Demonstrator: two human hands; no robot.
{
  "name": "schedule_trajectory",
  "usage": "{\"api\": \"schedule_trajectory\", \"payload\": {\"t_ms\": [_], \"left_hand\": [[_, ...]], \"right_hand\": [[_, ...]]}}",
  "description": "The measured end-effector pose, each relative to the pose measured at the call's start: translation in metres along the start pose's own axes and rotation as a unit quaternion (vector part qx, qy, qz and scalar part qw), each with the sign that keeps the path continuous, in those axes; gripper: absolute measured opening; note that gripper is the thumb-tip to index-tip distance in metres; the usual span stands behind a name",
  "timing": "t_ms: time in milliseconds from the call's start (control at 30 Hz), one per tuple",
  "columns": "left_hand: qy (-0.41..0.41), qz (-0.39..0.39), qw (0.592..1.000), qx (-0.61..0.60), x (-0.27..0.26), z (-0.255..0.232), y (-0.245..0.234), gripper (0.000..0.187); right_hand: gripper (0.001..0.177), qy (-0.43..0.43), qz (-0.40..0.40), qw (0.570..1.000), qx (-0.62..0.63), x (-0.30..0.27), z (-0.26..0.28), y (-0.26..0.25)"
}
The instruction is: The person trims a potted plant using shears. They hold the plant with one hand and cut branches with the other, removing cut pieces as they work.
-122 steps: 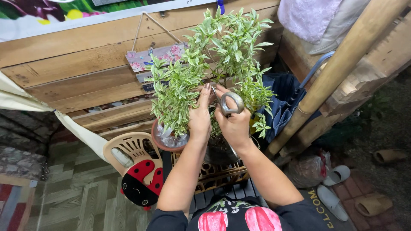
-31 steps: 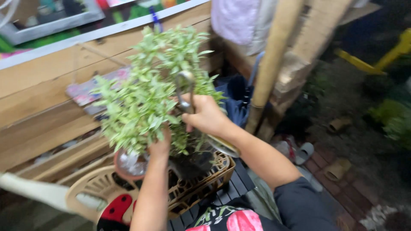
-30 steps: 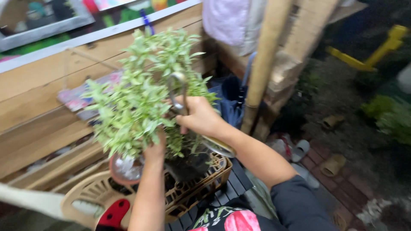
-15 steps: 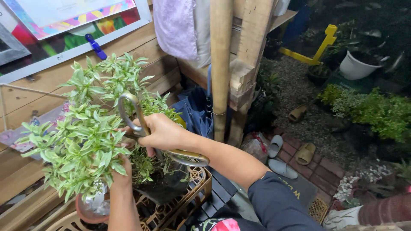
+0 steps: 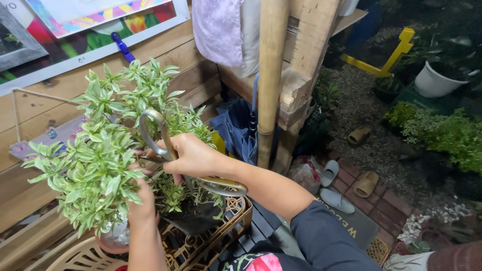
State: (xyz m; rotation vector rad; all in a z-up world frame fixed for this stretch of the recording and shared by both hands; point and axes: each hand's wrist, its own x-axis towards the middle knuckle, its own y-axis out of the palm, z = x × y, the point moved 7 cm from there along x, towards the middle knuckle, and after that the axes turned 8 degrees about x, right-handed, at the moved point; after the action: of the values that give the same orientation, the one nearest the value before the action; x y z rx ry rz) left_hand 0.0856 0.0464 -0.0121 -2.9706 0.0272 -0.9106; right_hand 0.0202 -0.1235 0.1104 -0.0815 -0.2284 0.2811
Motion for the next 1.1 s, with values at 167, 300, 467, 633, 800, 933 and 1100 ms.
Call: {"api": "schedule_trajectory", "payload": {"t_ms": [167, 300, 467, 633, 800, 933, 1100], "left_hand": [[-0.128, -0.023, 0.989, 0.075, 0.005, -0.038, 0.006, 0.041], [-0.103, -0.032, 0.993, 0.036, 0.006, -0.042, 0.008, 0.048], [-0.194, -0.036, 0.978, 0.063, 0.002, -0.05, 0.007, 0.049], [-0.093, -0.043, 0.993, 0.063, 0.005, -0.03, 0.006, 0.054], [-0.165, -0.049, 0.974, 0.144, -0.002, -0.039, 0.011, 0.053], [-0.195, -0.082, 0.975, 0.074, -0.005, -0.041, 0.012, 0.052], [-0.187, -0.075, 0.974, -0.1, -0.01, -0.037, 0.024, 0.047]], "right_hand": [[0.046, -0.007, -0.023, 1.0, 0.004, 0.003, -0.009, 0.003], [0.045, -0.008, -0.032, 0.999, -0.017, 0.001, -0.01, 0.003], [0.048, -0.036, -0.048, 0.998, -0.03, -0.005, -0.003, 0.012], [0.043, -0.075, -0.085, 0.992, -0.047, -0.015, -0.013, 0.017], [0.047, -0.209, -0.21, 0.938, -0.182, -0.032, 0.01, 0.008], [0.042, -0.184, -0.191, 0.962, -0.066, -0.033, 0.004, 0.008], [0.037, -0.187, -0.178, 0.964, -0.059, -0.043, 0.009, 0.016]]}}
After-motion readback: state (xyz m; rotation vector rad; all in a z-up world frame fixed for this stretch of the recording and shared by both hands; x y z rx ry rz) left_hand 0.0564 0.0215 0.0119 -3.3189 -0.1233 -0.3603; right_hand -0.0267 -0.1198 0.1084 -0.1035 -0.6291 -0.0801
